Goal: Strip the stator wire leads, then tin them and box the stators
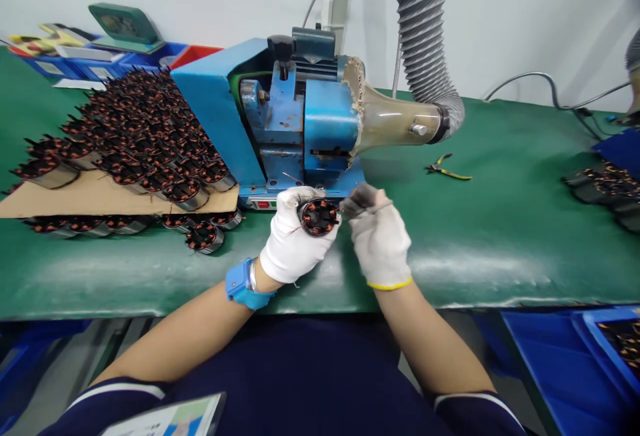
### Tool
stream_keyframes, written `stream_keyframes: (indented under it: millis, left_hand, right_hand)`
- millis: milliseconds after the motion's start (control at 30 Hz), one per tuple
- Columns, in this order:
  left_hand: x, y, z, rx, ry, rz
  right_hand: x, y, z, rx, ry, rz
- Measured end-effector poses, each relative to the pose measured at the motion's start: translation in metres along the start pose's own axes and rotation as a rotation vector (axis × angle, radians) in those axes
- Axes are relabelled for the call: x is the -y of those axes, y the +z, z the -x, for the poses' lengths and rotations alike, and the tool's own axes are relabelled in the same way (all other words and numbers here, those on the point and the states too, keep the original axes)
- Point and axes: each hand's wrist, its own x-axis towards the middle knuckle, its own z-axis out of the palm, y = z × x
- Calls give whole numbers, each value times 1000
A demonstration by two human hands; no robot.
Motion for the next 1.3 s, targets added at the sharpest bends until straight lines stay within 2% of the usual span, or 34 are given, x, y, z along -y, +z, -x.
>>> stream_keyframes:
  millis: [100, 267, 433, 900, 1033, 1200, 1300]
  left_hand:
    - [7, -2, 0, 29, 0, -84]
    - [11, -5, -10, 58, 81, -187]
    - [18, -1, -27, 18, 52, -230]
    - [13, 3, -39, 59, 17, -254]
    - [10, -1, -29, 38, 90, -238]
    - [2, -12, -11, 125, 175, -146]
    - [2, -14, -8, 156, 211, -50]
  right_hand:
    - [-12, 19, 9, 106, -26, 161]
    - [-22, 44, -6, 44, -25, 224]
    - [-32, 60, -30, 70, -96, 259]
    - [-25, 66, -38, 13, -135, 316]
    - [-16, 54, -22, 84, -173, 345]
    - [2, 15, 21, 272, -232, 490]
    - [8, -1, 33, 335, -352, 582]
